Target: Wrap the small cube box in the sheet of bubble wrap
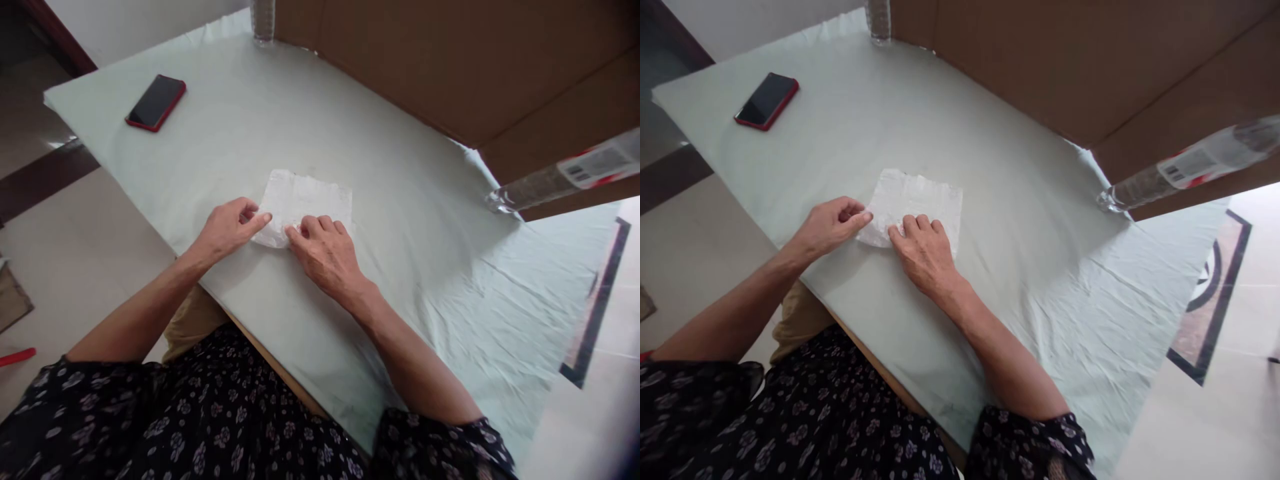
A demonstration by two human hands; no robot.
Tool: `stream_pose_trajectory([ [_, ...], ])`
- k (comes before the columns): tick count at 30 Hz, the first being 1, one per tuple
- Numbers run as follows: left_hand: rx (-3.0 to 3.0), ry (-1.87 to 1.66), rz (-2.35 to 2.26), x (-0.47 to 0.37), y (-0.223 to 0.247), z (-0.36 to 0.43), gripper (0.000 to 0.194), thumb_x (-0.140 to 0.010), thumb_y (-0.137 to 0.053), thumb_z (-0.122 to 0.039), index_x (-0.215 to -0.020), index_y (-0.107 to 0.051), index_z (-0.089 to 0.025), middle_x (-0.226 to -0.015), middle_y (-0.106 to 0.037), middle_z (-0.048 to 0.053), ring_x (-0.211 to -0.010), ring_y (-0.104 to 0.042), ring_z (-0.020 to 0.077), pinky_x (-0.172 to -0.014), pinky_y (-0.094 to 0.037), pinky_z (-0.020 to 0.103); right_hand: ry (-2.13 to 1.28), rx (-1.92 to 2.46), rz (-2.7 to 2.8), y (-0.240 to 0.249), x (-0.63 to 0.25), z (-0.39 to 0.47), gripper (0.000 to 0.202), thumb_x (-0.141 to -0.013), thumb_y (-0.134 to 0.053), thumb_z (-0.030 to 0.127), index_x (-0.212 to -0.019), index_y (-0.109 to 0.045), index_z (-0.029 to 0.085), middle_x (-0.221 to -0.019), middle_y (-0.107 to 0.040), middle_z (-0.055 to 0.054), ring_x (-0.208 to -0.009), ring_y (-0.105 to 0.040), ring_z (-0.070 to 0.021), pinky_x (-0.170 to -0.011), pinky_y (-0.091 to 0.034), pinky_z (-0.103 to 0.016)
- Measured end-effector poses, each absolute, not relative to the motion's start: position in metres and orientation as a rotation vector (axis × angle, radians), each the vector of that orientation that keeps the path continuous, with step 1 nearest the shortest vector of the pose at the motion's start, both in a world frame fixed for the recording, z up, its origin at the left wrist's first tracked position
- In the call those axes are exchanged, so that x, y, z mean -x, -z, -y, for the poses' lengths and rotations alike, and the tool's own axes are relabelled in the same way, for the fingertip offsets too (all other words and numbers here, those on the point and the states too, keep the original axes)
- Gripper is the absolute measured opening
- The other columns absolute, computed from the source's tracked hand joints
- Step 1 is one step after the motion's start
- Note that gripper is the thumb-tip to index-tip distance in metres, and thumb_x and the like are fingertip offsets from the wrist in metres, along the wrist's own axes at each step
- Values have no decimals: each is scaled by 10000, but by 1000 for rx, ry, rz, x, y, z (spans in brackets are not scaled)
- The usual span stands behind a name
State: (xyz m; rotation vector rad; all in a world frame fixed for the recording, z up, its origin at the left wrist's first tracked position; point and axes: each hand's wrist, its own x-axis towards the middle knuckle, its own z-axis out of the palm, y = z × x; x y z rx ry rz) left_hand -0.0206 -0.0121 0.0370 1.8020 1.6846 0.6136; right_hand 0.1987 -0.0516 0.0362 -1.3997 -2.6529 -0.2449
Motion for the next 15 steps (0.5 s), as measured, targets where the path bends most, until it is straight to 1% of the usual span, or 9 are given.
stream_pose_trajectory([
  [2, -1743, -551, -1694, 28, -41, 16, 561, -777, -676, -601, -1128, -692, -164, -965, -728, 84, -835, -655, 225, -766, -505, 337, 242, 1380, 2678, -37, -199, 50, 299, -1023, -383, 112, -1129, -646, 207, -1006, -645, -107, -852, -424, -231, -710, -238, -379],
  [3, -1709, -524, -1701, 30, -42, 17, 614, -751, -707, -590, -1187, -675, -159, -978, -731, 92, -826, -666, 230, -744, -515, 337, 236, 1372, 2689, -38, -199, 49, 298, -1020, -388, 109, -1138, -644, 204, -1009, -645, -110, -855, -425, -233, -710, -237, -380],
  [5, -1620, -478, -1708, 31, -44, 17, 665, -707, -758, -535, -1234, -650, -145, -945, -732, 99, -750, -674, 226, -659, -515, 328, 219, 1366, 2704, -40, -199, 49, 289, -1011, -405, 108, -1148, -642, 201, -1017, -645, -116, -863, -425, -236, -712, -237, -380],
  [6, -1561, -458, -1702, 30, -45, 15, 652, -695, -775, -504, -1222, -649, -142, -903, -730, 97, -699, -671, 221, -611, -506, 321, 212, 1368, 2709, -40, -199, 48, 282, -1007, -413, 107, -1142, -643, 200, -1020, -645, -118, -867, -426, -238, -712, -237, -379],
  [8, -1434, -427, -1681, 27, -46, 10, 548, -682, -798, -461, -1117, -670, -153, -762, -710, 79, -585, -642, 210, -518, -471, 312, 207, 1369, 2720, -41, -199, 48, 272, -1002, -421, 105, -1115, -651, 196, -1019, -646, -120, -868, -429, -238, -710, -237, -378],
  [11, -1343, -425, -1613, 22, -45, -1, 305, -690, -803, -444, -814, -679, -195, -553, -623, 42, -456, -561, 181, -444, -418, 301, 214, 1365, 2730, -41, -199, 47, 281, -1004, -411, 101, -1098, -660, 192, -1006, -647, -123, -861, -433, -238, -704, -234, -377],
  [12, -1346, -423, -1581, 21, -44, -4, 282, -695, -799, -447, -708, -653, -206, -511, -592, 32, -425, -527, 165, -430, -399, 296, 213, 1365, 2730, -41, -198, 47, 286, -1005, -406, 100, -1094, -662, 192, -1001, -648, -124, -859, -434, -238, -701, -231, -377],
  [14, -1386, -413, -1514, 17, -42, -9, 351, -701, -787, -448, -546, -568, -222, -452, -527, 9, -383, -461, 133, -405, -351, 275, 203, 1366, 2727, -41, -197, 46, 288, -1004, -405, 97, -1078, -666, 193, -993, -648, -127, -856, -436, -239, -696, -226, -377],
  [15, -1414, -411, -1489, 15, -40, -10, 386, -699, -783, -433, -500, -525, -225, -428, -490, -6, -370, -431, 119, -395, -325, 261, 198, 1366, 2727, -41, -197, 46, 285, -1001, -409, 94, -1066, -668, 193, -989, -647, -127, -855, -438, -239, -692, -223, -377],
])
